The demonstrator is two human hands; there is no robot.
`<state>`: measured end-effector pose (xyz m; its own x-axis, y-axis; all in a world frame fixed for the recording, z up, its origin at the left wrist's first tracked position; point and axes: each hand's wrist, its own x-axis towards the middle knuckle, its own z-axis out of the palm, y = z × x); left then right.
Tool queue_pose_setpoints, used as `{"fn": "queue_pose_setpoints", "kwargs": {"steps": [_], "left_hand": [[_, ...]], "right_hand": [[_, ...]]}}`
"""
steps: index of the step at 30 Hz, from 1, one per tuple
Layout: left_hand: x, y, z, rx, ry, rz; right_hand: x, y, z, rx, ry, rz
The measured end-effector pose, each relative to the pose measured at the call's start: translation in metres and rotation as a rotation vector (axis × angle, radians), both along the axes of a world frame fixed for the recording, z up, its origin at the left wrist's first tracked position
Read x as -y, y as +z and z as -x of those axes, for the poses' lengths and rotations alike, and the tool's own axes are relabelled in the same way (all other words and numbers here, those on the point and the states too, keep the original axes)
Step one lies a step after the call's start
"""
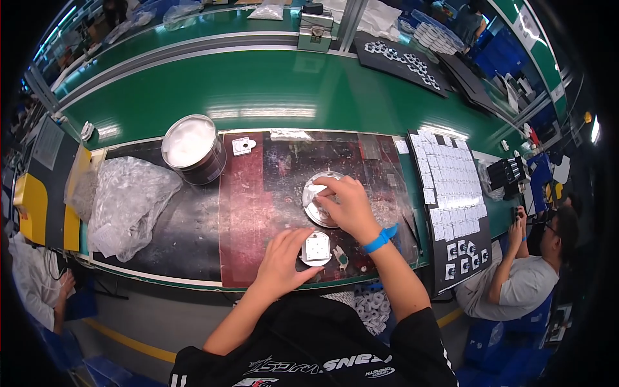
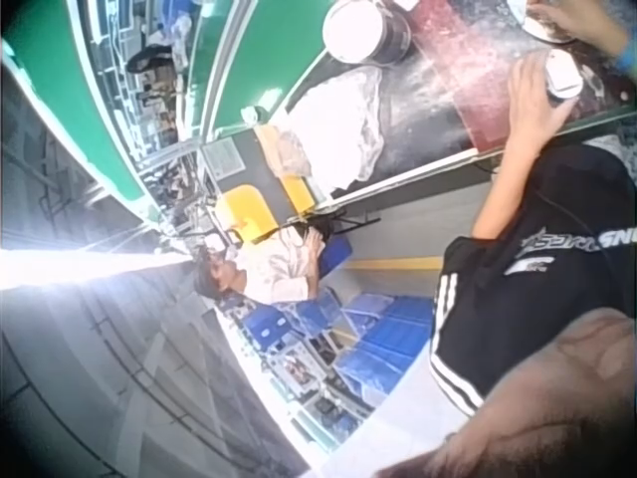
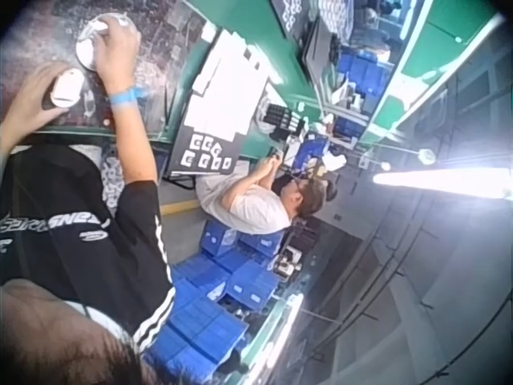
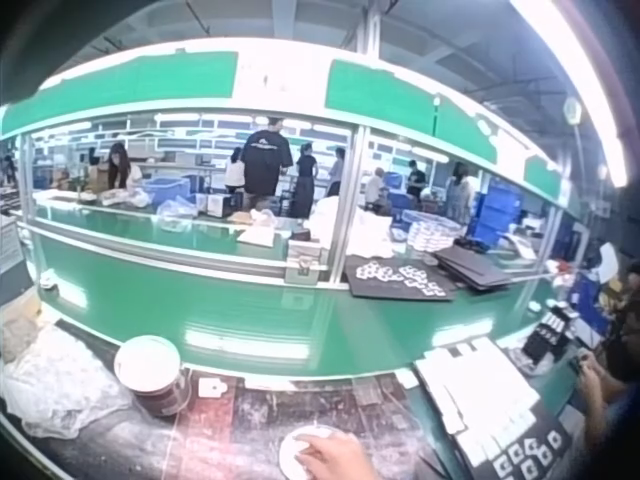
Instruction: Applying thermal paste to LED modules and assembling them into lighting fixtures at a factory workbench.
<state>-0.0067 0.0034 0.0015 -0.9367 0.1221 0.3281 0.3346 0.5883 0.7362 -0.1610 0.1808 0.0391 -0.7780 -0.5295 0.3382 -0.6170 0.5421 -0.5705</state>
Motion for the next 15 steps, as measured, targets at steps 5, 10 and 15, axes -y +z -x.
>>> {"fn": "queue_pose_setpoints", "kwargs": {"steps": [5, 10, 15], "left_hand": [[0.000, 0.002, 0.001, 0.035, -0.015, 0.011], [0.001, -0.005, -0.003, 0.004, -0.014, -0.036], [0.004, -0.002, -0.004, -0.069, -0.076, -0.141]], "right_hand": [[-0.002, -0.004, 0.001, -0.022, -0.007, -0.040], [-0.015, 0.015, -0.019, 0.683, -0.079, 0.520], [-0.029, 0.008, -0.049, 1.017, -0.077, 0.936]]}}
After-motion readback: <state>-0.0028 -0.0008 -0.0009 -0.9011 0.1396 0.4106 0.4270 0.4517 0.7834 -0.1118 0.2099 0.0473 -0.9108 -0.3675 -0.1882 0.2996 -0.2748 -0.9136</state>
